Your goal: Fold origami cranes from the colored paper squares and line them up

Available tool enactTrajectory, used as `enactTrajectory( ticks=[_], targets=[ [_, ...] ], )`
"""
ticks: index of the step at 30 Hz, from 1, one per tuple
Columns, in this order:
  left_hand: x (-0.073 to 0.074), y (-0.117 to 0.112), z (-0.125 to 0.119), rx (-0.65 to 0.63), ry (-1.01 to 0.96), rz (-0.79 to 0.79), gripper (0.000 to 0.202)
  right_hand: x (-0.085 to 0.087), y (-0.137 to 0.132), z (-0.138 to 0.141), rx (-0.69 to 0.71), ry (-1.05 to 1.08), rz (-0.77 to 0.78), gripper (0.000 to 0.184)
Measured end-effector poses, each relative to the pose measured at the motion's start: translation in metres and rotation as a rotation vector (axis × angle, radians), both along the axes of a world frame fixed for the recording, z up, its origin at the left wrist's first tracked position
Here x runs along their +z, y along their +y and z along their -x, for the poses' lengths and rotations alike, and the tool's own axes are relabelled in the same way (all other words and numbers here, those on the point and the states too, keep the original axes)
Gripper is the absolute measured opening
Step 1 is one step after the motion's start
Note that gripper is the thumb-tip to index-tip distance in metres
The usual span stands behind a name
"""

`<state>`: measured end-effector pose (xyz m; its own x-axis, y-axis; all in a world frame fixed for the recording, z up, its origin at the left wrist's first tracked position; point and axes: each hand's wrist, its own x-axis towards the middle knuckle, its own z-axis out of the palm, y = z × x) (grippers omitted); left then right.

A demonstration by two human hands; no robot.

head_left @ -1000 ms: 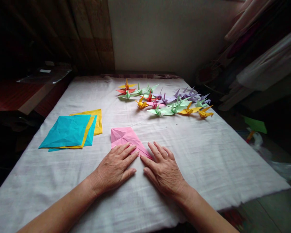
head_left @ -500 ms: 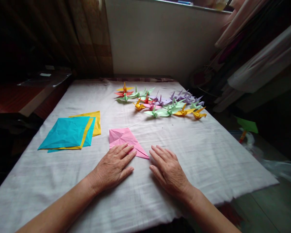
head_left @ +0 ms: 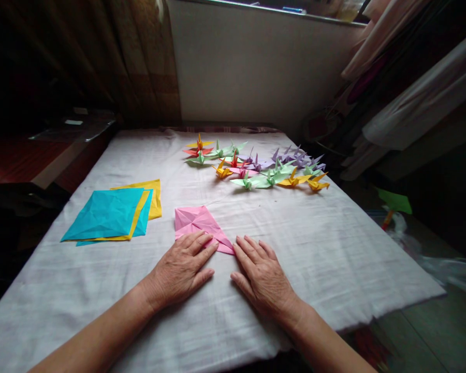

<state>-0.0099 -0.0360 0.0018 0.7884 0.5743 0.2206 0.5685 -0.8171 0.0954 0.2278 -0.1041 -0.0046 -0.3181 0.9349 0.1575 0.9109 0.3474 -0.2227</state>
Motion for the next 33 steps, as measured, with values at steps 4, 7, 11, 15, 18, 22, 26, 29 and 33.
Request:
enactTrajectory(
  ticks=[4, 7, 11, 15, 18, 22, 26, 29, 33],
  targets=[
    [0.002, 0.0, 0.0, -0.004, 0.011, 0.006, 0.049, 0.002, 0.0, 0.0, 0.006, -0.026, 0.01, 0.053],
    [0.003, 0.0, -0.001, -0.004, 0.016, 0.011, 0.049, 0.003, 0.0, 0.0, 0.012, -0.041, 0.017, 0.053],
    [0.004, 0.0, -0.001, -0.003, 0.01, 0.014, 0.047, 0.002, 0.004, 0.0, 0.023, -0.051, 0.018, 0.061],
    [0.003, 0.001, 0.0, 0.0, 0.016, 0.012, 0.049, 0.001, 0.009, -0.001, 0.139, -0.058, 0.041, 0.066],
    [0.0, 0.001, 0.001, 0.008, 0.032, 0.028, 0.051, 0.003, 0.012, -0.002, 0.219, -0.047, 0.114, 0.065],
    [-0.004, 0.002, 0.004, 0.013, 0.076, 0.09, 0.056, 0.008, 0.014, 0.0, 0.224, -0.058, 0.188, 0.068],
    [-0.003, 0.005, 0.014, 0.006, 0.137, 0.145, 0.063, 0.014, 0.015, 0.001, 0.221, -0.073, 0.225, 0.07],
    [-0.001, 0.009, 0.03, 0.018, 0.191, 0.159, 0.065, 0.016, 0.015, 0.002, 0.215, -0.07, 0.235, 0.069],
    [0.003, 0.014, 0.058, 0.051, 0.215, 0.114, 0.063, 0.015, 0.015, 0.002, 0.209, -0.07, 0.242, 0.069]
  ],
)
